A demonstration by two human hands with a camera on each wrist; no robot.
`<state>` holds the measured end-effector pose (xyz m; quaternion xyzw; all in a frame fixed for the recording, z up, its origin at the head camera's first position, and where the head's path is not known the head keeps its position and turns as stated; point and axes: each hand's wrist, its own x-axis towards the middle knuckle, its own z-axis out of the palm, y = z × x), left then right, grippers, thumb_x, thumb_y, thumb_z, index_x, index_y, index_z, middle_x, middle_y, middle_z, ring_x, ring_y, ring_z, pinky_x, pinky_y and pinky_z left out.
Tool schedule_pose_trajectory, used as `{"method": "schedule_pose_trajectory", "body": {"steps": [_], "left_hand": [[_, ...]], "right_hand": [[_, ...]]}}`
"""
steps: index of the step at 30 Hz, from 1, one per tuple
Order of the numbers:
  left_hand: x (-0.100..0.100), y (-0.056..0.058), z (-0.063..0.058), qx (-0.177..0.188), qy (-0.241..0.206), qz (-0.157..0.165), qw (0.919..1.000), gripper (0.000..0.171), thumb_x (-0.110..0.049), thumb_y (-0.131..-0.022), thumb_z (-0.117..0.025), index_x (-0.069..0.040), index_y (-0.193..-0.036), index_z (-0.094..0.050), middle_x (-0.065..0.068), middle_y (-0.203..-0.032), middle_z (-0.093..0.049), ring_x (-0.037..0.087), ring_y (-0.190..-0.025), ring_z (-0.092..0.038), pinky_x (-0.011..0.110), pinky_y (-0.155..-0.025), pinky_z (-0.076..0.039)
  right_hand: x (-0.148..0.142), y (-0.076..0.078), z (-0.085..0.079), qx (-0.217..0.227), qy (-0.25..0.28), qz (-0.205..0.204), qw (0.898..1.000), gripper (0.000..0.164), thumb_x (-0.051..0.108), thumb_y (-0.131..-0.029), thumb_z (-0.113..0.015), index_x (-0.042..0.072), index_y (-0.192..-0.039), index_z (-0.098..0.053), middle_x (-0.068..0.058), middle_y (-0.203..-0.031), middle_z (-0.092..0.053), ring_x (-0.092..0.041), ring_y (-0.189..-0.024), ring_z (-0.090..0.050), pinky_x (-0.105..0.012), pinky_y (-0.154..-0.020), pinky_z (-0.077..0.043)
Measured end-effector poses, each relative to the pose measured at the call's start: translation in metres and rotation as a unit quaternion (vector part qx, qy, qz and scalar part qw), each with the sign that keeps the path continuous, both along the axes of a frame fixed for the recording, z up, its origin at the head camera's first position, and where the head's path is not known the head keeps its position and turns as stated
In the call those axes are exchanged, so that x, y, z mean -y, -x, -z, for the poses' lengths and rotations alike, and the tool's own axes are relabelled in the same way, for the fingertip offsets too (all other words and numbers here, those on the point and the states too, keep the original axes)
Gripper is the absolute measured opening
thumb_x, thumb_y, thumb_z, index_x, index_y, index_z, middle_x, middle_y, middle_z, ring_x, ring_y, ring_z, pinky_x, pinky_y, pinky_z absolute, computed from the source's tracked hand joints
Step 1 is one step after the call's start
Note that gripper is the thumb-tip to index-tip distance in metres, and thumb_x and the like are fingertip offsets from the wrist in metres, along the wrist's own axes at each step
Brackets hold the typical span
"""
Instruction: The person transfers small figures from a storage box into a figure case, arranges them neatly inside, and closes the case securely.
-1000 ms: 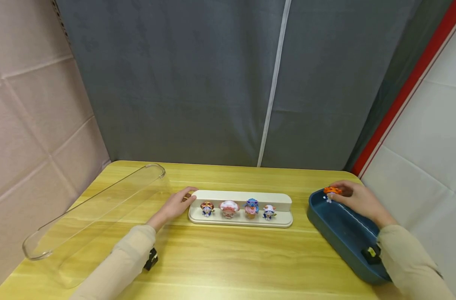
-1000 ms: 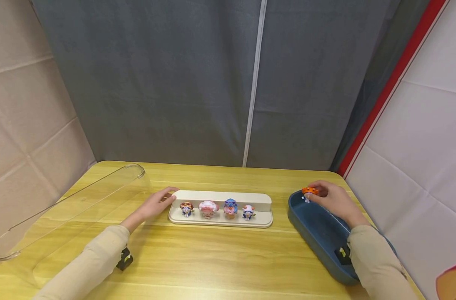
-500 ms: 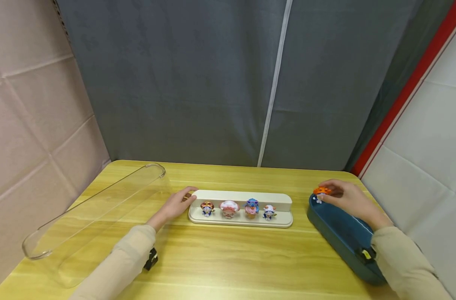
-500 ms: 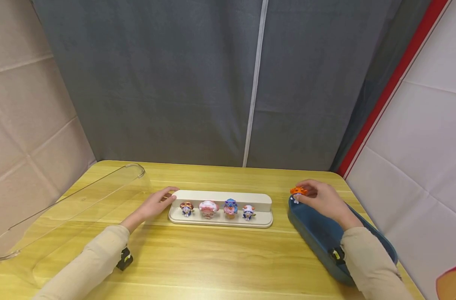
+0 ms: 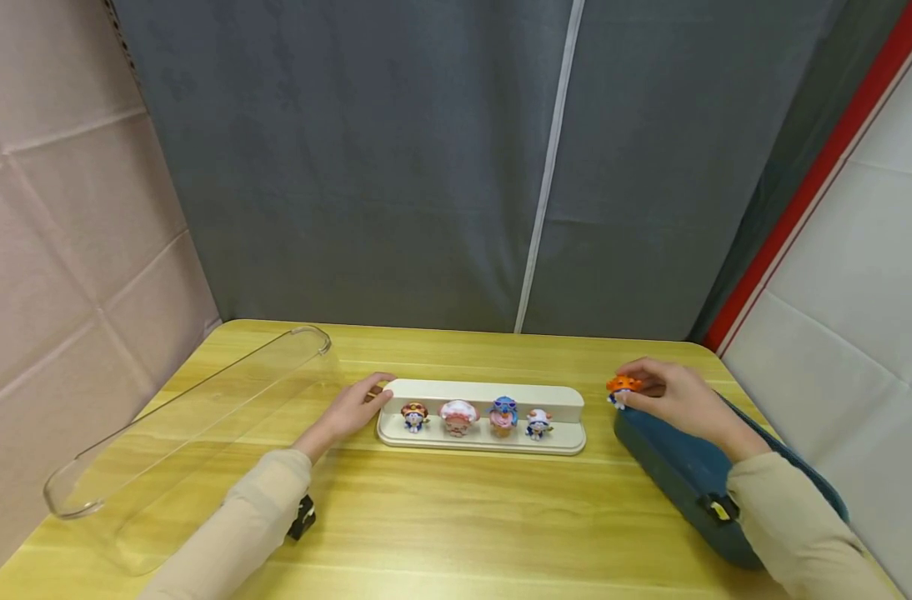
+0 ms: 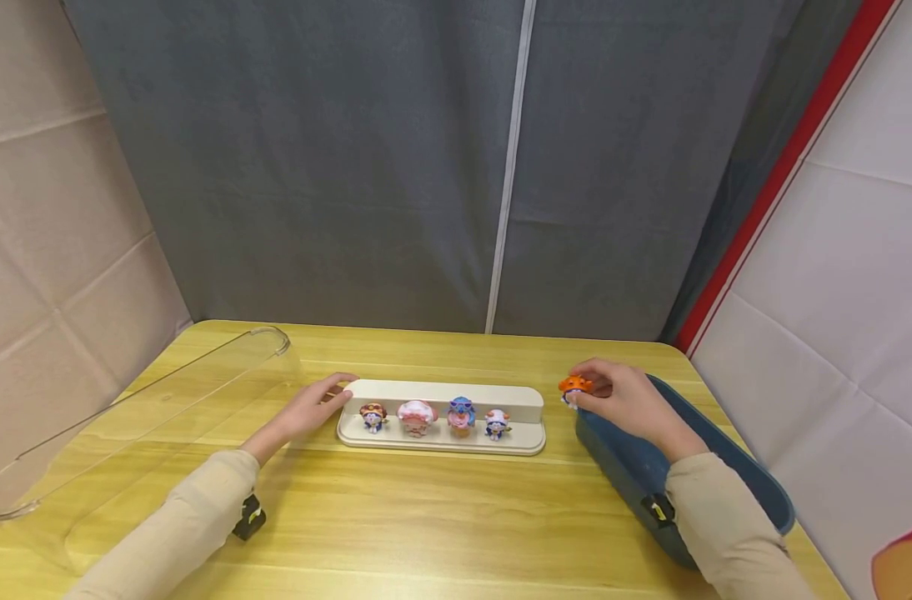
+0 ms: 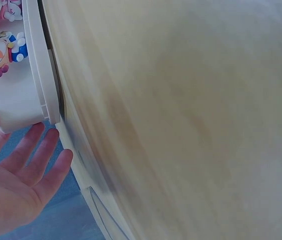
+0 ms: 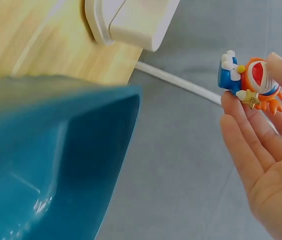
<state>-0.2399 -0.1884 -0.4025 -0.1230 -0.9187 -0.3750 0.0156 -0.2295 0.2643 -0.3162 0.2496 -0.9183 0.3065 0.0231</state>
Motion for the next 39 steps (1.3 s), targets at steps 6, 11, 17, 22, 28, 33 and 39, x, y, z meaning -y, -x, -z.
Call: {"method": "schedule_pose_trajectory", "body": {"steps": [6, 11, 17, 22, 28, 33, 39], "left_hand": [[0.0, 0.0, 0.0, -0.004, 0.0, 0.005, 1.0, 0.032, -0.021, -0.093, -0.046, -0.009, -0.123, -0.049, 0.014, -0.106, -0.057, 0.029, -0.093, -0.056, 0.041, -0.08, -0.045], [-0.001, -0.001, 0.0, -0.005, 0.001, 0.004, 1.0, 0.032, -0.021, -0.093, -0.046, -0.009, -0.123, -0.049, 0.014, -0.104, -0.057, 0.029, -0.093, -0.056, 0.041, -0.079, -0.045], [-0.001, -0.002, -0.001, -0.001, 0.004, -0.001, 1.0, 0.032, -0.021, -0.093, -0.046, -0.009, -0.123, -0.049, 0.014, -0.105, -0.057, 0.029, -0.094, -0.055, 0.041, -0.079, -0.045], [-0.001, -0.002, -0.001, -0.001, 0.004, -0.002, 1.0, 0.032, -0.021, -0.093, -0.046, -0.009, -0.123, -0.049, 0.014, -0.105, -0.057, 0.029, -0.094, -0.055, 0.042, -0.08, -0.045], [-0.001, -0.001, -0.001, -0.001, 0.003, -0.003, 1.0, 0.032, -0.022, -0.093, -0.046, -0.009, -0.122, -0.049, 0.015, -0.105, -0.057, 0.029, -0.094, -0.055, 0.042, -0.079, -0.045], [-0.001, -0.002, -0.001, -0.005, -0.001, 0.0, 1.0, 0.032, -0.022, -0.093, -0.046, -0.008, -0.122, -0.049, 0.015, -0.105, -0.057, 0.029, -0.093, -0.056, 0.042, -0.079, -0.045], [-0.001, -0.002, -0.001, -0.005, -0.003, 0.001, 1.0, 0.032, -0.021, -0.093, -0.046, -0.009, -0.122, -0.049, 0.015, -0.105, -0.057, 0.029, -0.094, -0.056, 0.041, -0.079, -0.045]], "right_hand": [[0.012, -0.002, 0.003, 0.008, 0.007, -0.022, 1.0, 0.039, 0.029, -0.082, -0.062, 0.004, -0.111, -0.056, -0.004, -0.098, -0.06, -0.015, -0.084, -0.058, -0.026, -0.07, -0.049], [0.02, -0.001, 0.01, 0.015, 0.014, -0.036, 0.999, 0.035, 0.028, -0.083, -0.062, 0.004, -0.109, -0.057, -0.001, -0.094, -0.061, -0.014, -0.081, -0.058, -0.024, -0.069, -0.049], [0.028, 0.0, 0.022, 0.018, 0.013, -0.027, 0.999, 0.037, 0.029, -0.082, -0.063, 0.005, -0.108, -0.057, -0.002, -0.094, -0.061, -0.014, -0.08, -0.058, -0.026, -0.067, -0.049], [0.033, 0.001, 0.035, 0.016, 0.025, -0.027, 0.999, 0.038, 0.028, -0.08, -0.065, 0.002, -0.107, -0.058, -0.002, -0.094, -0.061, -0.016, -0.082, -0.057, -0.029, -0.07, -0.049], [0.037, 0.003, 0.049, 0.039, 0.048, -0.025, 0.998, 0.033, 0.025, -0.079, -0.066, 0.005, -0.103, -0.058, 0.0, -0.091, -0.061, -0.017, -0.084, -0.056, -0.036, -0.074, -0.048], [0.041, 0.005, 0.059, 0.054, 0.048, -0.012, 0.997, 0.03, 0.024, -0.079, -0.067, 0.007, -0.102, -0.059, 0.0, -0.091, -0.061, -0.016, -0.084, -0.057, -0.033, -0.074, -0.048], [0.043, 0.007, 0.068, 0.036, 0.034, 0.006, 0.999, 0.032, 0.027, -0.077, -0.068, 0.009, -0.102, -0.06, 0.0, -0.091, -0.062, -0.02, -0.084, -0.057, -0.035, -0.069, -0.046]]}}
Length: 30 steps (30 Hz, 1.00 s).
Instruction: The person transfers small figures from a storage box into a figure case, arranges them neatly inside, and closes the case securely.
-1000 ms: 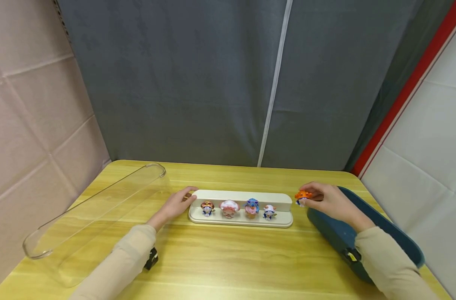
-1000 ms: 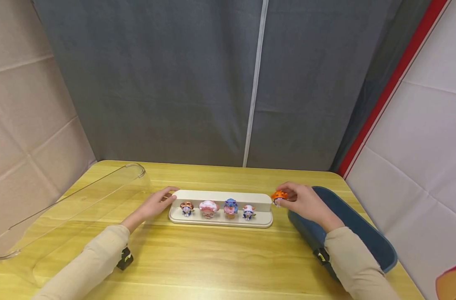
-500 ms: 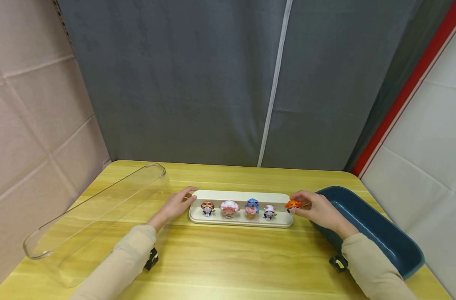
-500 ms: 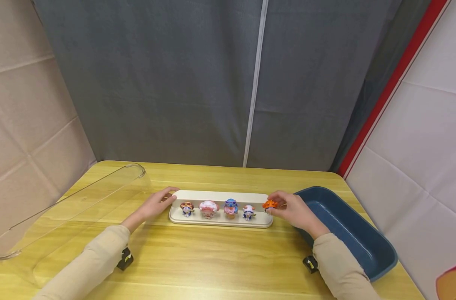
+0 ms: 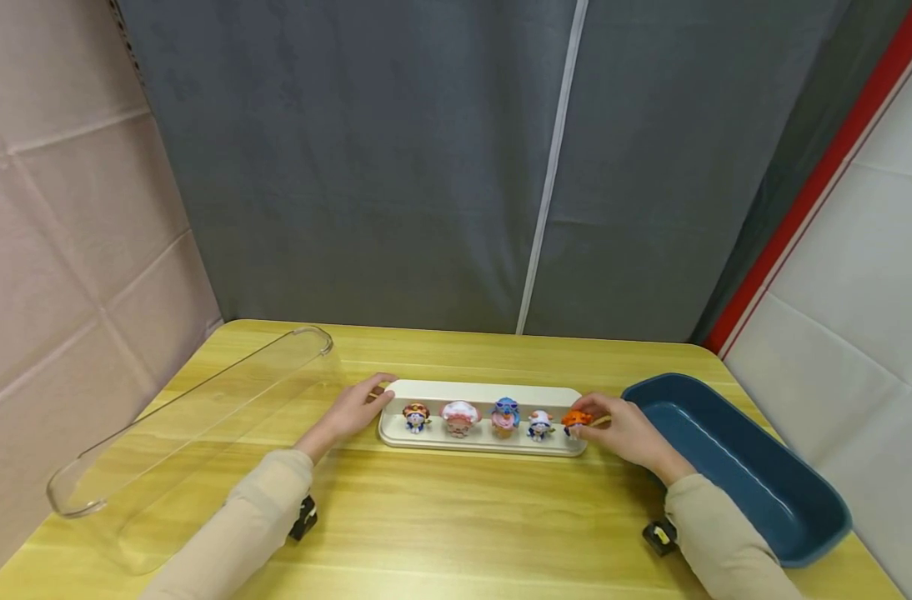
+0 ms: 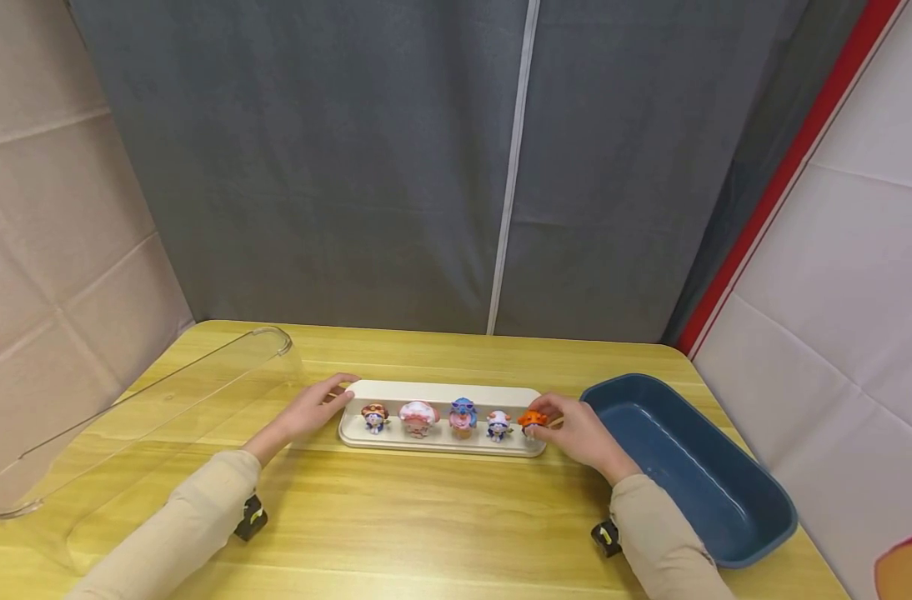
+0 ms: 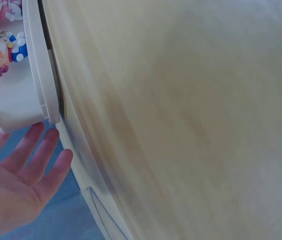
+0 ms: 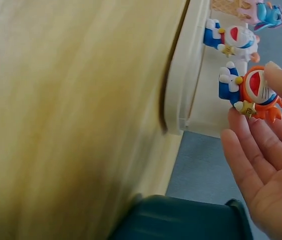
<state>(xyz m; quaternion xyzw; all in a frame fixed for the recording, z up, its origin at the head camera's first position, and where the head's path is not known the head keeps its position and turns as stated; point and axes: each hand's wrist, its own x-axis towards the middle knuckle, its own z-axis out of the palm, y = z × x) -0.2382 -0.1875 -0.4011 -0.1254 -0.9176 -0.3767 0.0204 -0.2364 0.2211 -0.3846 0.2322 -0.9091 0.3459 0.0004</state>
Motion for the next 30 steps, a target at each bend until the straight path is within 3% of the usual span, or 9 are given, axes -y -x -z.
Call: {"method": "schedule_pose_trajectory", "body": {"steps": [16, 30], "left_hand": [[0.0, 0.0, -0.001, 0.008, -0.001, 0.001, 1.0, 0.033, -0.022, -0.094, -0.045, -0.009, -0.124, -0.048, 0.015, -0.107, -0.056, 0.03, -0.095, -0.055, 0.042, -0.08, -0.044], [0.0, 0.001, 0.001, 0.005, -0.003, -0.004, 1.0, 0.033, -0.022, -0.093, -0.047, -0.008, -0.123, -0.048, 0.016, -0.108, -0.056, 0.03, -0.094, -0.055, 0.042, -0.081, -0.044]], "right_hand": [[0.006, 0.003, 0.012, 0.016, 0.02, 0.007, 1.0, 0.028, 0.018, -0.078, -0.068, 0.007, -0.101, -0.06, 0.001, -0.09, -0.061, -0.016, -0.082, -0.055, -0.034, -0.071, -0.046], [0.006, 0.005, 0.017, 0.025, 0.02, 0.02, 0.999, 0.029, 0.021, -0.078, -0.068, 0.01, -0.103, -0.059, -0.002, -0.095, -0.061, -0.021, -0.087, -0.056, -0.038, -0.073, -0.047]]}}
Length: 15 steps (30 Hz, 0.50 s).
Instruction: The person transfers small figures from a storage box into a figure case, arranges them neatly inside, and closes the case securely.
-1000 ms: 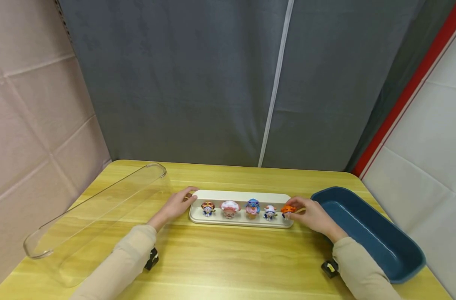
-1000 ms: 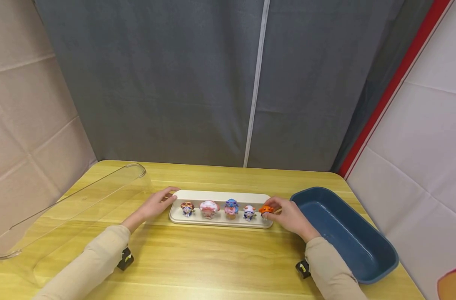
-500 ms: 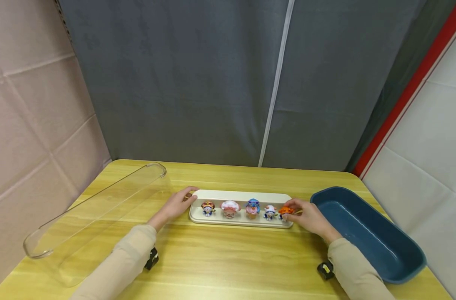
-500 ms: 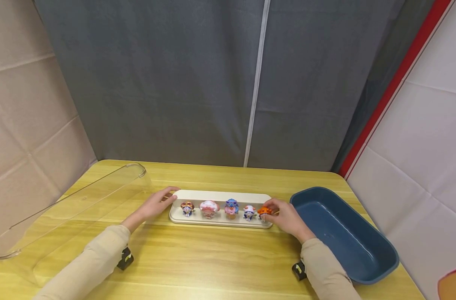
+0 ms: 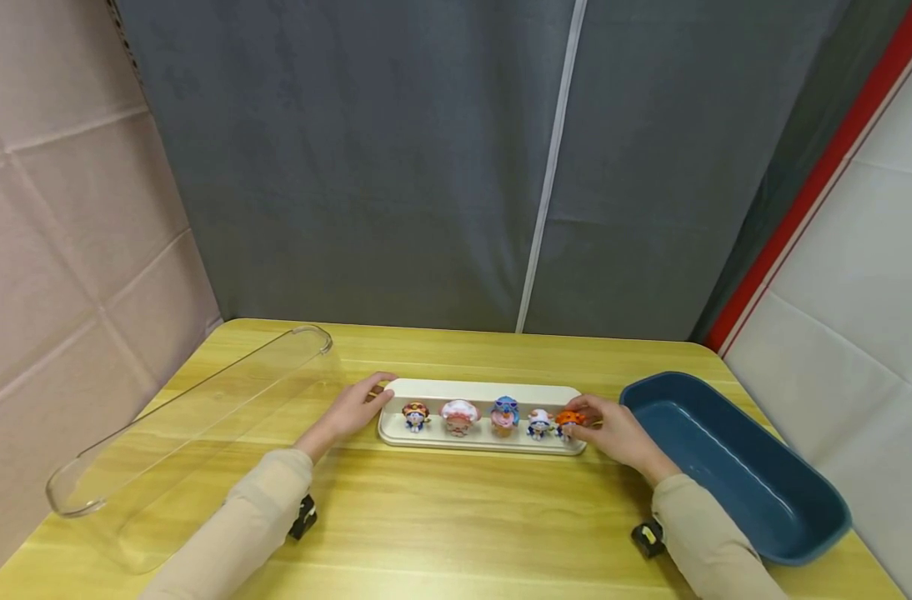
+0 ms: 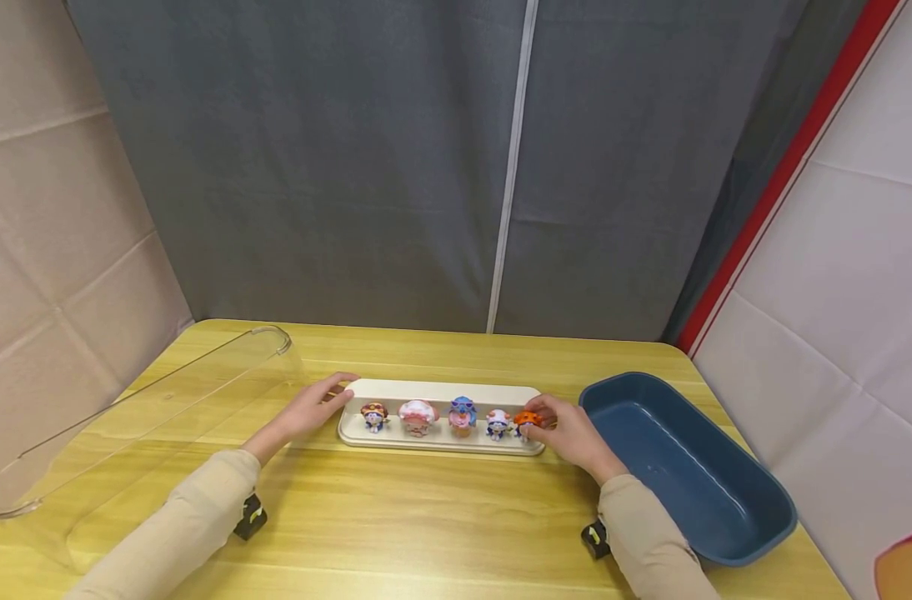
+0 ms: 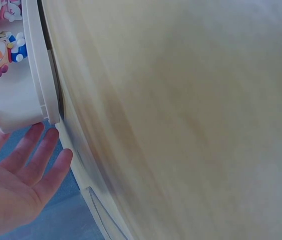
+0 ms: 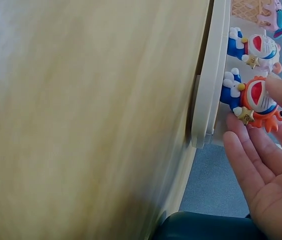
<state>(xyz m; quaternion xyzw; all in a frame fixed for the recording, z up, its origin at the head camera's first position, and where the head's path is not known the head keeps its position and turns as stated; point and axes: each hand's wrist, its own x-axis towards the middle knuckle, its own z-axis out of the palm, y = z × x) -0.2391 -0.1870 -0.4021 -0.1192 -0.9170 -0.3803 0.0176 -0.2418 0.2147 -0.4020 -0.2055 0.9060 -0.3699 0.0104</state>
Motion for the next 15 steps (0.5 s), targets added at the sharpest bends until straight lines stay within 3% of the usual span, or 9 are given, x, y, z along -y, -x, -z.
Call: {"method": "schedule_pose_trajectory", "body": {"steps": [8, 15], "left_hand": [[0.0003, 0.0, 0.0001, 0.001, 0.0, -0.003, 1.0, 0.032, -0.021, -0.093, -0.046, -0.009, -0.123, -0.049, 0.016, -0.106, -0.057, 0.029, -0.094, -0.055, 0.041, -0.08, -0.045], [0.0003, -0.0002, -0.0006, 0.005, 0.004, -0.002, 1.0, 0.033, -0.022, -0.093, -0.046, -0.009, -0.123, -0.048, 0.016, -0.106, -0.056, 0.029, -0.094, -0.055, 0.042, -0.08, -0.045]], "right_hand": [[-0.0011, -0.0007, -0.0006, 0.006, 0.004, 0.002, 1.0, 0.03, 0.02, -0.078, -0.068, 0.01, -0.104, -0.056, -0.006, -0.098, -0.06, -0.024, -0.089, -0.056, -0.041, -0.075, -0.046], [-0.0033, -0.0082, -0.0037, -0.005, -0.004, -0.003, 1.0, 0.034, 0.018, -0.077, -0.069, 0.007, -0.105, -0.054, -0.004, -0.091, -0.06, -0.021, -0.084, -0.056, -0.035, -0.07, -0.048]]}}
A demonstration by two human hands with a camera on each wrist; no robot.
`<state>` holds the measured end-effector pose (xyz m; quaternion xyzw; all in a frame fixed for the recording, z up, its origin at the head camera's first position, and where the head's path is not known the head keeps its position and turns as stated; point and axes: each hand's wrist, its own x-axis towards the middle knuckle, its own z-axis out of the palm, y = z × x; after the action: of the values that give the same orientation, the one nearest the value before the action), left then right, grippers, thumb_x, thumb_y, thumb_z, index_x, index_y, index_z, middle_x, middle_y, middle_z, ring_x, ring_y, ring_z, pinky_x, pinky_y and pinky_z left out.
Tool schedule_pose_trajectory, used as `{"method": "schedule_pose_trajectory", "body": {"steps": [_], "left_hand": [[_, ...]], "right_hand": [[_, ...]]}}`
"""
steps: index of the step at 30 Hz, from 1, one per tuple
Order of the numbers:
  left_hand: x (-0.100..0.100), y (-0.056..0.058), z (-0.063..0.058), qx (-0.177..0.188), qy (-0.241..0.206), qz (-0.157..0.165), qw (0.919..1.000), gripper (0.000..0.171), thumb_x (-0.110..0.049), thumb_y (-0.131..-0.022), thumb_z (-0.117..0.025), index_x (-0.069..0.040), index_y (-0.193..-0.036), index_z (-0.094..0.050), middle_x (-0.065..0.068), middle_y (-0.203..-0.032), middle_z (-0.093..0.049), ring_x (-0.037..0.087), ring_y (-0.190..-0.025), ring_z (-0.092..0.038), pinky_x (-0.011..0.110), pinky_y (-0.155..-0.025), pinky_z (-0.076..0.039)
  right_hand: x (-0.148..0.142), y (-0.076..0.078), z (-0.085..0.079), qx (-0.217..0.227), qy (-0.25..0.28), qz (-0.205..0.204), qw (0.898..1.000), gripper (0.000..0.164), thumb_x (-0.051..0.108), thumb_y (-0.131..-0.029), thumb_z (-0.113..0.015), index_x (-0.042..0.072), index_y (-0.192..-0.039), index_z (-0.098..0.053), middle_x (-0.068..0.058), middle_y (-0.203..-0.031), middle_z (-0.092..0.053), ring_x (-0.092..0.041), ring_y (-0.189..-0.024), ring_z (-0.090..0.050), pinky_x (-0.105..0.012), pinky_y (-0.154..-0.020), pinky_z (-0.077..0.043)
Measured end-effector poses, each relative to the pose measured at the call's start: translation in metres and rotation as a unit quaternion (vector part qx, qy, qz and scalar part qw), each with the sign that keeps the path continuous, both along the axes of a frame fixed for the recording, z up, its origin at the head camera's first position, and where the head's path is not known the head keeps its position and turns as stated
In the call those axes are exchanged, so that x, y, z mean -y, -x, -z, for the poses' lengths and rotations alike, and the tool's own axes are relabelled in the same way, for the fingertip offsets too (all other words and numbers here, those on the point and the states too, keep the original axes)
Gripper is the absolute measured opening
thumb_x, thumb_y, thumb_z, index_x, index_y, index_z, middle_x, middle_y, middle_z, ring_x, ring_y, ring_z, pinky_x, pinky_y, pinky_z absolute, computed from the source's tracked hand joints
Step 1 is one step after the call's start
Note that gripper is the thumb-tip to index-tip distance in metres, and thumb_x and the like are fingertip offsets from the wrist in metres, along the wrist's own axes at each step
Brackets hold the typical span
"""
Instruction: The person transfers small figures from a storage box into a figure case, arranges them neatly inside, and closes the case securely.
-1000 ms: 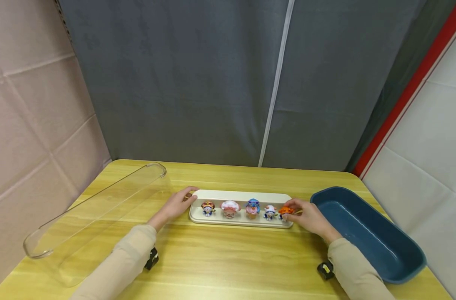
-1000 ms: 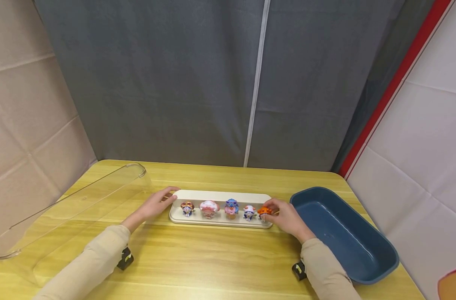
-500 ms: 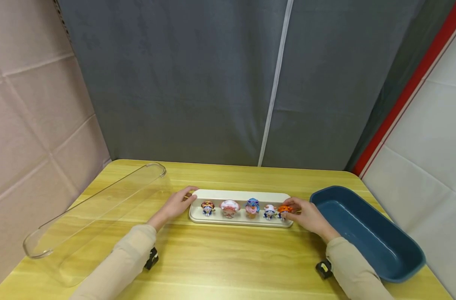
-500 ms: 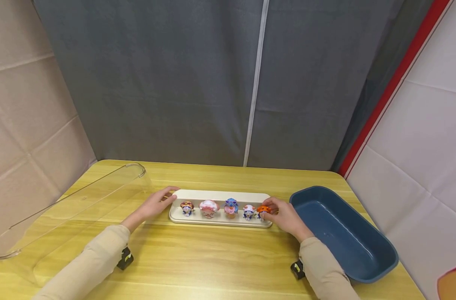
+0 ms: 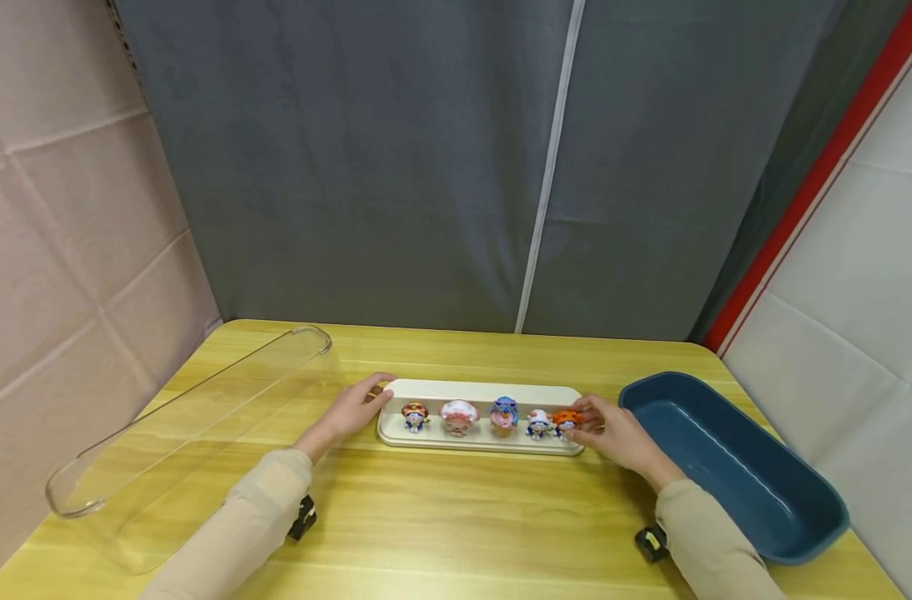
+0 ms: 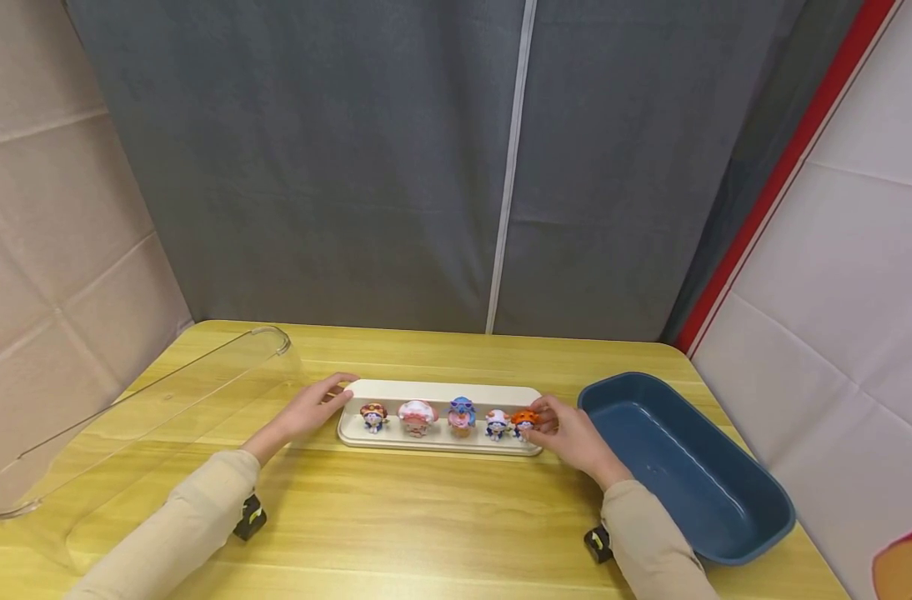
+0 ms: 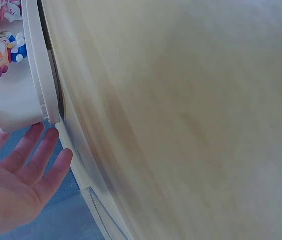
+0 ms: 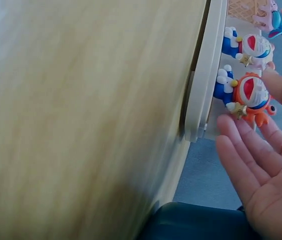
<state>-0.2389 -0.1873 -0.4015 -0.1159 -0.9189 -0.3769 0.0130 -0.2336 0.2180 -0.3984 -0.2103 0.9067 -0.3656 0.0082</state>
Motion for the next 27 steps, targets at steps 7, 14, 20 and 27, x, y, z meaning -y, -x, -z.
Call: {"method": "schedule_pose_trajectory", "body": {"steps": [7, 14, 20, 27], "left_hand": [[-0.001, 0.001, 0.0, -0.002, -0.001, 0.001, 1.0, 0.033, -0.021, -0.093, -0.046, -0.008, -0.123, -0.049, 0.016, -0.106, -0.057, 0.03, -0.094, -0.055, 0.042, -0.08, -0.044], [0.0, 0.001, -0.001, -0.002, 0.005, 0.0, 1.0, 0.033, -0.022, -0.093, -0.046, -0.009, -0.124, -0.048, 0.017, -0.107, -0.056, 0.031, -0.094, -0.055, 0.043, -0.08, -0.044], [0.0, 0.001, 0.0, 0.002, 0.005, 0.0, 1.0, 0.033, -0.022, -0.094, -0.045, -0.009, -0.124, -0.048, 0.016, -0.107, -0.056, 0.03, -0.095, -0.055, 0.043, -0.08, -0.044], [0.001, 0.0, -0.001, -0.004, 0.004, 0.005, 1.0, 0.032, -0.021, -0.093, -0.046, -0.009, -0.123, -0.048, 0.016, -0.107, -0.056, 0.03, -0.096, -0.054, 0.043, -0.08, -0.044]], "right_hand": [[0.0, -0.012, -0.004, -0.038, -0.053, 0.034, 0.997, 0.037, 0.018, -0.077, -0.07, 0.001, -0.106, -0.055, -0.006, -0.089, -0.06, -0.022, -0.081, -0.057, -0.037, -0.071, -0.048], [0.001, -0.02, -0.006, -0.037, -0.112, 0.062, 0.991, 0.039, 0.021, -0.077, -0.069, 0.0, -0.108, -0.056, -0.01, -0.091, -0.061, -0.023, -0.08, -0.057, -0.039, -0.069, -0.047], [0.001, -0.021, -0.003, -0.039, -0.153, 0.044, 0.986, 0.029, 0.019, -0.076, -0.068, 0.001, -0.097, -0.06, -0.007, -0.084, -0.061, -0.022, -0.076, -0.057, -0.038, -0.066, -0.046], [0.005, -0.017, -0.002, -0.039, -0.187, 0.044, 0.981, 0.024, 0.018, -0.075, -0.069, 0.002, -0.092, -0.062, -0.006, -0.082, -0.061, -0.02, -0.072, -0.055, -0.038, -0.065, -0.045]]}}
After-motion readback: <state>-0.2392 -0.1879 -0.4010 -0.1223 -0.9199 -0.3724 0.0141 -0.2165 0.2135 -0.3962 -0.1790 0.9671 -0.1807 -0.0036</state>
